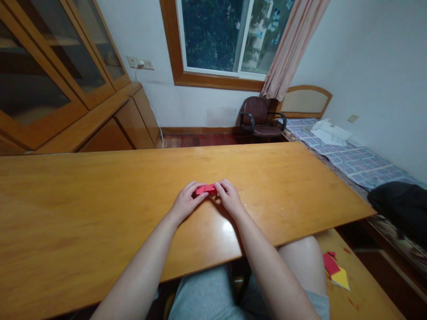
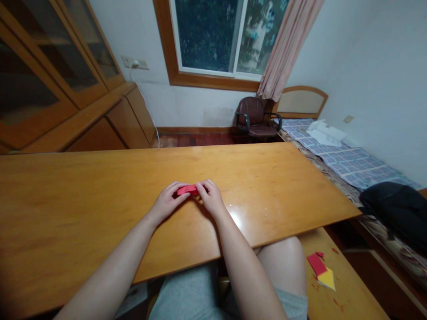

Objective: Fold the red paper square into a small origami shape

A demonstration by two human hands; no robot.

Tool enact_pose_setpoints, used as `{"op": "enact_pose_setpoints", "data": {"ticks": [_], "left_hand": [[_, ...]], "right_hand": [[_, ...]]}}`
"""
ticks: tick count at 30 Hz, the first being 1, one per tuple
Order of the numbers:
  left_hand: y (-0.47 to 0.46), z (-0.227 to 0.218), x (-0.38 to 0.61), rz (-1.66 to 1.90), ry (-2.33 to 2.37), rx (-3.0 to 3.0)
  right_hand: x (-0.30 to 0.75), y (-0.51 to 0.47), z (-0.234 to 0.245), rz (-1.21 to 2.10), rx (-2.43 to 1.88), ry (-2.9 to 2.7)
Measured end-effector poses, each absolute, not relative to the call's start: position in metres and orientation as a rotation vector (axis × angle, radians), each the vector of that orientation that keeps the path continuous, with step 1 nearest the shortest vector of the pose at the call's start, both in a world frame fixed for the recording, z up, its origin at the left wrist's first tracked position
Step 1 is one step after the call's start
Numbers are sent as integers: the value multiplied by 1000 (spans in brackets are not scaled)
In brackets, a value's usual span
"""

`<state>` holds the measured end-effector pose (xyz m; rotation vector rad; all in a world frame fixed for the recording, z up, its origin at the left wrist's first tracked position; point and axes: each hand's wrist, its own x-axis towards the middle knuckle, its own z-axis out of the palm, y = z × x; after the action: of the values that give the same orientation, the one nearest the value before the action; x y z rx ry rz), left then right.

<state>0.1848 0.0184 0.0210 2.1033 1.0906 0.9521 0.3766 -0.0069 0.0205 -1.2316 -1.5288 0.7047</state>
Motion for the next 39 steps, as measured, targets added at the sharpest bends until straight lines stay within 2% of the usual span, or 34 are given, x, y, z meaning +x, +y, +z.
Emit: {"op": "enact_pose_setpoints", "data": {"ticks": [21, 39], "left_hand": [[21, 19, 184, 976, 1186, 1816], [25, 14, 182, 1019, 1139, 1596]], "right_hand": [[375, -9, 18, 762, -1274, -1604], [376, -9, 14, 938, -1212, -1584]]}}
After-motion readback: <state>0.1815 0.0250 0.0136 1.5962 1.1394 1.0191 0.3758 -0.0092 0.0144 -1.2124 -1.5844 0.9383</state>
